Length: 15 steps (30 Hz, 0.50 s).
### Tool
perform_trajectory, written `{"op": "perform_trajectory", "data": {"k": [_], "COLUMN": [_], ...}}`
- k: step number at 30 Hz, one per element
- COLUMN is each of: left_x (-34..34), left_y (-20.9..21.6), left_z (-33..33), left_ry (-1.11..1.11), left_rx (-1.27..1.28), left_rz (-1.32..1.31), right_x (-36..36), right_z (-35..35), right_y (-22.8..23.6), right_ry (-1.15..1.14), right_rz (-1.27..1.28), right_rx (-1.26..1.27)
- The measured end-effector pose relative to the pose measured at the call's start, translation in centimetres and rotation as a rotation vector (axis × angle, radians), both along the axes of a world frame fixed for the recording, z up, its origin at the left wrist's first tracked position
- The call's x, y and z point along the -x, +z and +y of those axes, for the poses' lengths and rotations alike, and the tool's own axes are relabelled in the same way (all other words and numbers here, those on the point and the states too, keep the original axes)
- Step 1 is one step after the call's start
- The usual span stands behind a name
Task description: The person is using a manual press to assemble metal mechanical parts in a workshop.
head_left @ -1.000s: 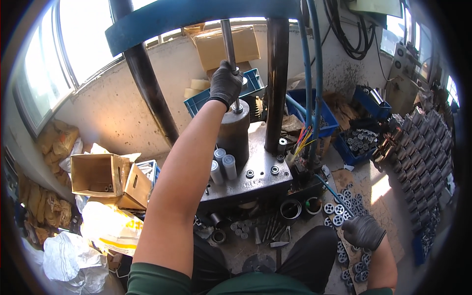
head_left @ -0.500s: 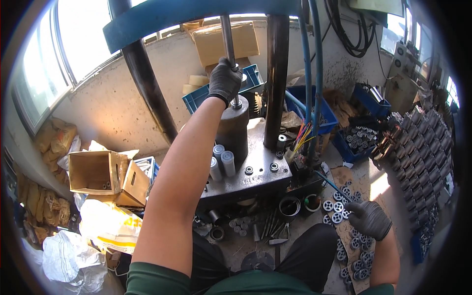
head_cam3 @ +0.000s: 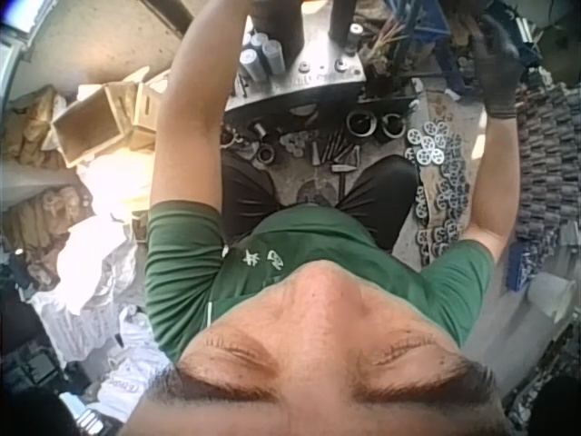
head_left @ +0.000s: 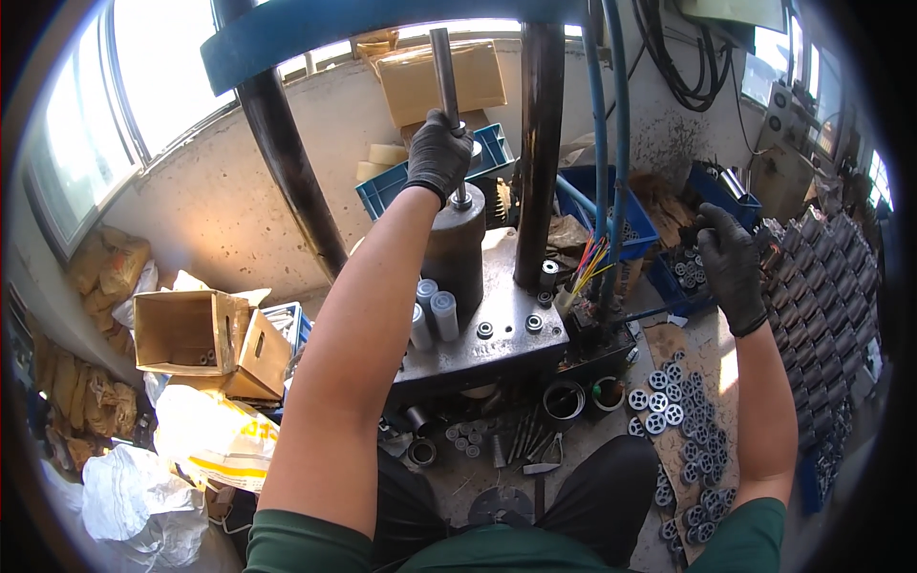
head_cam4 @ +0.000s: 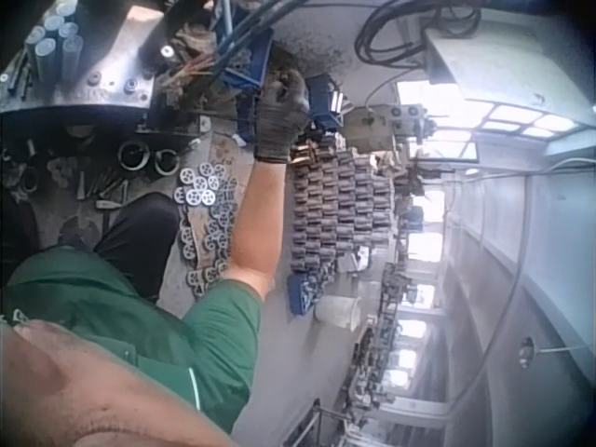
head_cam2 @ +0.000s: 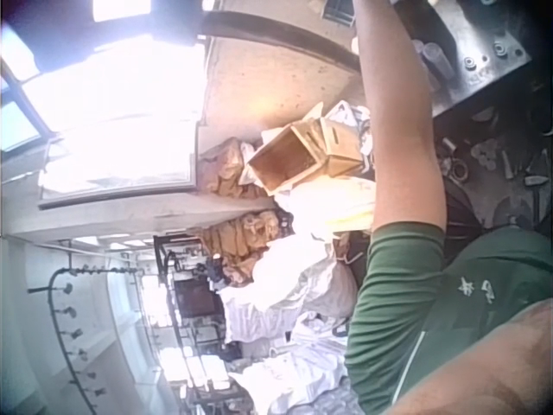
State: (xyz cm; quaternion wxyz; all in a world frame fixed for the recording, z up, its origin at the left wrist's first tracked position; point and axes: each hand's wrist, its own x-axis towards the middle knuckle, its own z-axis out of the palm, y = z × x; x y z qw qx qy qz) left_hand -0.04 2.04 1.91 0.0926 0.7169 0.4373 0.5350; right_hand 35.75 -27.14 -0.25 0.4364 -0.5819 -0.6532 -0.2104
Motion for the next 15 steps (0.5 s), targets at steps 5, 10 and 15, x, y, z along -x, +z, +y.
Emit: {"op": "perform_trajectory", "data": {"k": [5, 10, 15], "left_x": [0.9, 0.1, 0.7], "left_y": [-0.3, -0.4, -0.5], "left_z": [0.5, 1.0, 1.6], "left_ry": [0.015, -0.013, -0.046], "left_rx": [0.004, 0.005, 0.006], "left_rz": [-0.007, -0.009, -0.026], "right_x": [1.8, 2.7, 2.7], "right_z": [-7.3, -16.3, -17.3], "right_y": [-1.7, -7.5, -9.4], "right_ry": [0.005, 0.227, 0.201], "right_rz": [-0.05, -0.212, -0.206], "right_rx": [0.479, 1.236, 1.175]}}
